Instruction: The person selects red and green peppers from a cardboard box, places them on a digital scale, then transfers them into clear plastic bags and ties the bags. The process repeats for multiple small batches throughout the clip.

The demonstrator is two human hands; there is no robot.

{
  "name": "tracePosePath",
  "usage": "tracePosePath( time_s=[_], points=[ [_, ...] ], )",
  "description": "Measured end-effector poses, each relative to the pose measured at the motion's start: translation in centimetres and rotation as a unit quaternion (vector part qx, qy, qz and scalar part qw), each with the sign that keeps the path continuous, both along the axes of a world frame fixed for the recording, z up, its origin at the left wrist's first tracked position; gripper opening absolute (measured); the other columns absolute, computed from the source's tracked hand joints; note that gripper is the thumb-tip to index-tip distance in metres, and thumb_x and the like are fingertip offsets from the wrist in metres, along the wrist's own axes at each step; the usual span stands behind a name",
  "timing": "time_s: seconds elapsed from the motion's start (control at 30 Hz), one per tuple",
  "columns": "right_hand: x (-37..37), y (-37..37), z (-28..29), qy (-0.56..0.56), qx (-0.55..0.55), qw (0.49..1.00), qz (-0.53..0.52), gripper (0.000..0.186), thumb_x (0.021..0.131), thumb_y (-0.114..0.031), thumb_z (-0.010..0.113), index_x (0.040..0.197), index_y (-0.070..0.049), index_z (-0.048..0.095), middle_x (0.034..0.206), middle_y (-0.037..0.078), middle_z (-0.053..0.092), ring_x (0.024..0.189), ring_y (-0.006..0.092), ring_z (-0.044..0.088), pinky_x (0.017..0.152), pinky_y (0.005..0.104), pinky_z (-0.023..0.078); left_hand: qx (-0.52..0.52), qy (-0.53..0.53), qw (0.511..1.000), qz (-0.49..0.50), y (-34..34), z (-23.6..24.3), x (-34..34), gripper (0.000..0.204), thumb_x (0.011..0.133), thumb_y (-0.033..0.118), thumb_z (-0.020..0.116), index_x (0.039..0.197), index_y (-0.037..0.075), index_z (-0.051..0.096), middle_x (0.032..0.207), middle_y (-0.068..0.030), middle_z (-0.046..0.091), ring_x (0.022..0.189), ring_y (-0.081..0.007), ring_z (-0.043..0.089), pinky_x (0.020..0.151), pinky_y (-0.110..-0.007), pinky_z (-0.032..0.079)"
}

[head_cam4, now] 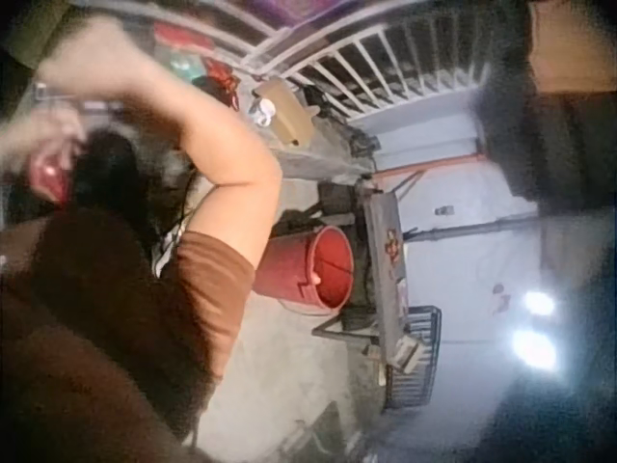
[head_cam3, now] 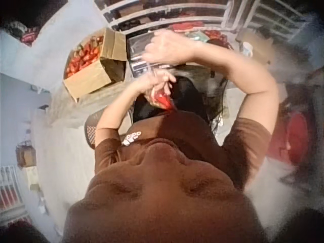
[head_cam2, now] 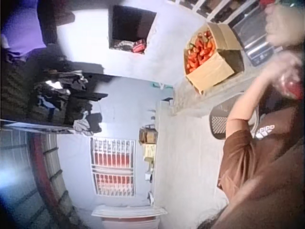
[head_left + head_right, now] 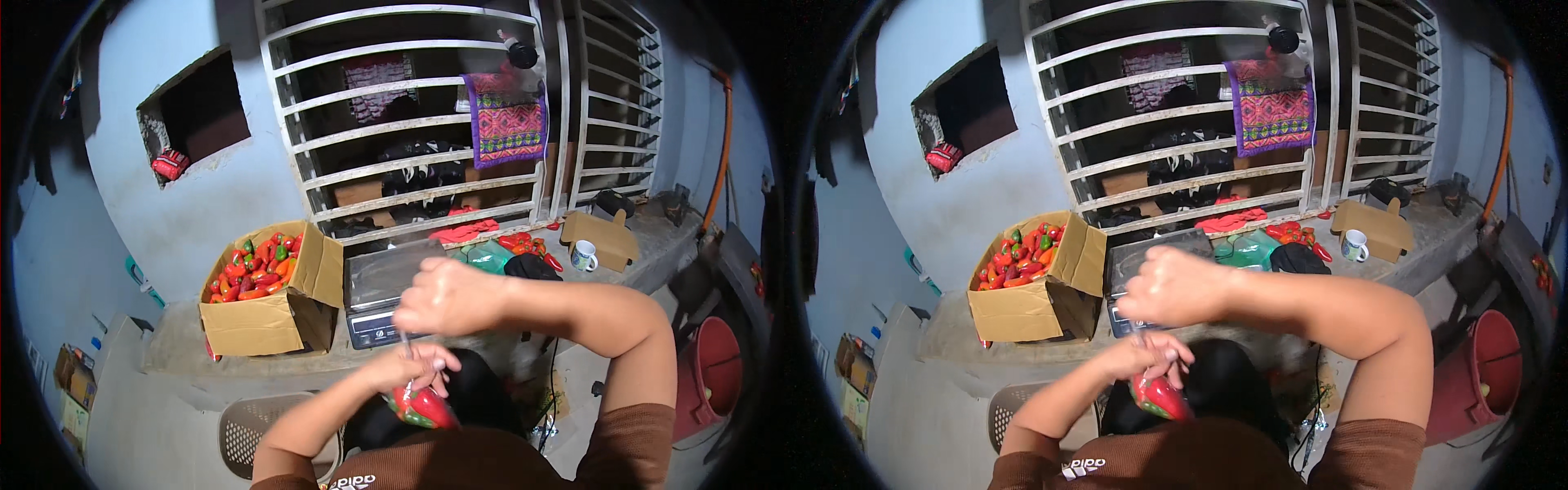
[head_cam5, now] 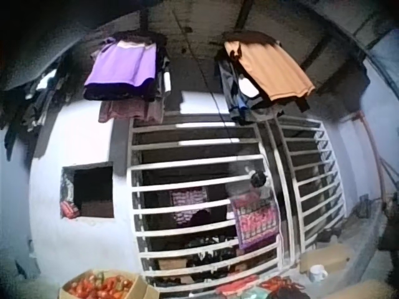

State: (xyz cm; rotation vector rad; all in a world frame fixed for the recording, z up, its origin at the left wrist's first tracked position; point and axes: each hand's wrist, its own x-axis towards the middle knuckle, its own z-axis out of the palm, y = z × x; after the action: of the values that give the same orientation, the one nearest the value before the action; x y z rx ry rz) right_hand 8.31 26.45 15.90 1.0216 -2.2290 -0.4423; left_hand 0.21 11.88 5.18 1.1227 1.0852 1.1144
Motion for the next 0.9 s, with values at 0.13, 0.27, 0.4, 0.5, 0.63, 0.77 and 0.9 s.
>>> tracePosePath(
  time_s=[0.13,0.27,0.4,0.5,0.63,0.77,0.9],
  points=[
    [1.8,3.6,-2.7,-0.057,0.011,0.997,-0.046,0.010,0.066,-0.018,0.054,0.064,-0.011,0.047,0.051,0.002,0.049,0.050,0.0197,0.056,0.049,0.0323,0.041,0.025,-0.031,0.992,0.124,-1.3,-7.1,-0.4,0.034,0.085,0.015,0.056,0.114,-0.001,0.047,0.095,-0.0104,0.059,0.093,-0.0175,0.056,0.085,-0.031,0.043],
    [1.3,6.6,-5.0,-0.076,-0.073,0.981,-0.161,0.008,0.066,-0.012,0.055,0.066,-0.008,0.049,0.055,0.007,0.054,0.052,0.0245,0.058,0.049,0.0369,0.044,0.123,0.185,0.960,0.173,-1.9,-8.6,3.4,0.066,0.082,0.010,0.060,0.134,0.002,0.021,0.122,-0.0137,0.046,0.109,-0.0170,0.047,0.091,-0.029,0.038],
    [0.3,7.4,-5.1,-0.029,-0.084,0.973,-0.212,0.007,0.067,-0.014,0.054,0.069,-0.008,0.050,0.057,0.007,0.055,0.053,0.0253,0.057,0.048,0.0382,0.044,0.101,0.197,0.975,0.000,-3.2,-6.9,5.4,0.069,0.076,0.012,0.064,0.133,0.002,0.027,0.120,-0.0152,0.049,0.107,-0.0241,0.051,0.091,-0.033,0.039],
    [1.1,6.2,-5.6,-0.064,-0.086,0.975,-0.195,0.008,0.069,-0.015,0.054,0.069,-0.008,0.050,0.059,0.007,0.056,0.053,0.0252,0.057,0.049,0.0380,0.044,0.155,0.397,0.874,0.232,-1.6,-3.3,3.5,0.057,0.075,0.020,0.064,0.122,-0.001,0.041,0.117,-0.0198,0.048,0.110,-0.0330,0.046,0.093,-0.037,0.037],
    [1.9,3.4,-6.1,-0.084,-0.105,0.983,-0.123,0.006,0.071,-0.016,0.051,0.068,-0.011,0.049,0.060,0.004,0.054,0.056,0.0225,0.057,0.051,0.0352,0.043,0.264,0.482,0.774,0.316,1.5,-2.0,-0.1,0.059,0.076,0.018,0.064,0.126,0.000,0.037,0.118,-0.0163,0.048,0.103,-0.0256,0.049,0.089,-0.034,0.038],
    [2.9,2.7,-6.3,-0.131,-0.105,0.982,-0.086,0.007,0.072,-0.019,0.051,0.070,-0.012,0.051,0.061,0.003,0.055,0.058,0.0225,0.057,0.051,0.0353,0.042,0.042,0.048,0.995,0.080,1.5,-3.6,0.6,0.032,0.090,0.028,0.047,0.079,-0.001,0.055,0.065,-0.0058,0.056,0.068,-0.0170,0.057,0.079,-0.030,0.045],
    [4.1,5.5,-9.4,-0.198,-0.150,0.955,-0.160,0.007,0.074,-0.021,0.051,0.072,-0.014,0.053,0.062,0.002,0.056,0.058,0.0211,0.058,0.051,0.0355,0.041,-0.039,-0.019,0.983,0.179,-1.2,-8.2,1.9,0.035,0.091,0.033,0.044,0.075,0.004,0.056,0.065,-0.0022,0.052,0.064,-0.0122,0.050,0.070,-0.027,0.043]
  ],
)
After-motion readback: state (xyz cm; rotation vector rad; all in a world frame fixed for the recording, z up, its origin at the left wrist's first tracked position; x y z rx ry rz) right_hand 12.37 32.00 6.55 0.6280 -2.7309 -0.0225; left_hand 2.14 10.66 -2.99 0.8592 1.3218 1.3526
